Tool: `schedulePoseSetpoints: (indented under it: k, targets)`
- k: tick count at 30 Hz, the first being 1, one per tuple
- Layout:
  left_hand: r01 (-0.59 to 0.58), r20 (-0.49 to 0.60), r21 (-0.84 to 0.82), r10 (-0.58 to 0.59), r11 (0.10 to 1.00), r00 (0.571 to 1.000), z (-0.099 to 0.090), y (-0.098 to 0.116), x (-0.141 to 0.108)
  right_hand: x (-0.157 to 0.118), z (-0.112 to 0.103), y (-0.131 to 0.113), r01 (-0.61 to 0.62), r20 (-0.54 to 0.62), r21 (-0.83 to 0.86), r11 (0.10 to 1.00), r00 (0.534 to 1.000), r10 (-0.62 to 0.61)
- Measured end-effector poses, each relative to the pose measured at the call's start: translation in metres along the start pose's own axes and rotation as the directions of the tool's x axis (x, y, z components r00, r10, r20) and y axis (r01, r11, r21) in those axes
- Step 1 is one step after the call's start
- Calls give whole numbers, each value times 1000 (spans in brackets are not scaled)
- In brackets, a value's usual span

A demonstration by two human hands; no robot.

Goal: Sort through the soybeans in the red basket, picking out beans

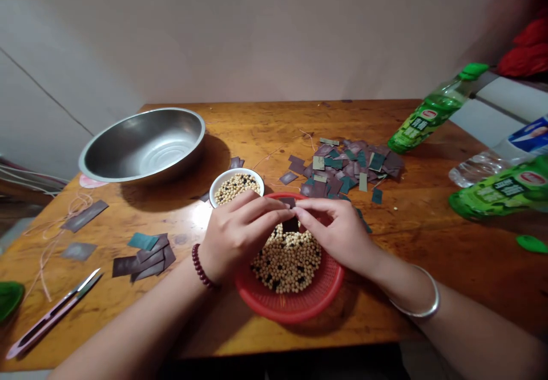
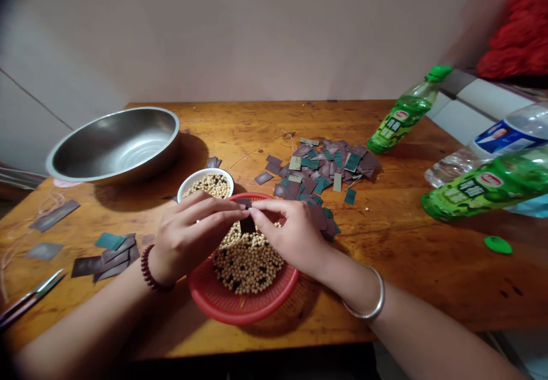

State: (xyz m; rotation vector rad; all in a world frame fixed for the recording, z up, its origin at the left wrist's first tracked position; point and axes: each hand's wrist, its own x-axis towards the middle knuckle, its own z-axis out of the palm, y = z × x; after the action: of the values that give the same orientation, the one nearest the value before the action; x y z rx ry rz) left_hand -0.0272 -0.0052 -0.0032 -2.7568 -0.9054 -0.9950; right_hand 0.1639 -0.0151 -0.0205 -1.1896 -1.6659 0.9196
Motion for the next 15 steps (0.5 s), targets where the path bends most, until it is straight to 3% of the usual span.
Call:
schedulePoseSetpoints:
  k: [6,15]
  targets:
    - [-1,-5,24,1,1000,1000,0,0,-1,1,-2,-3,-5,27,11,1000,1000,5]
    - [48,-113,170,-29,984,993,0,2,2,0,-2,-5,-27,74,58,998,997,22]
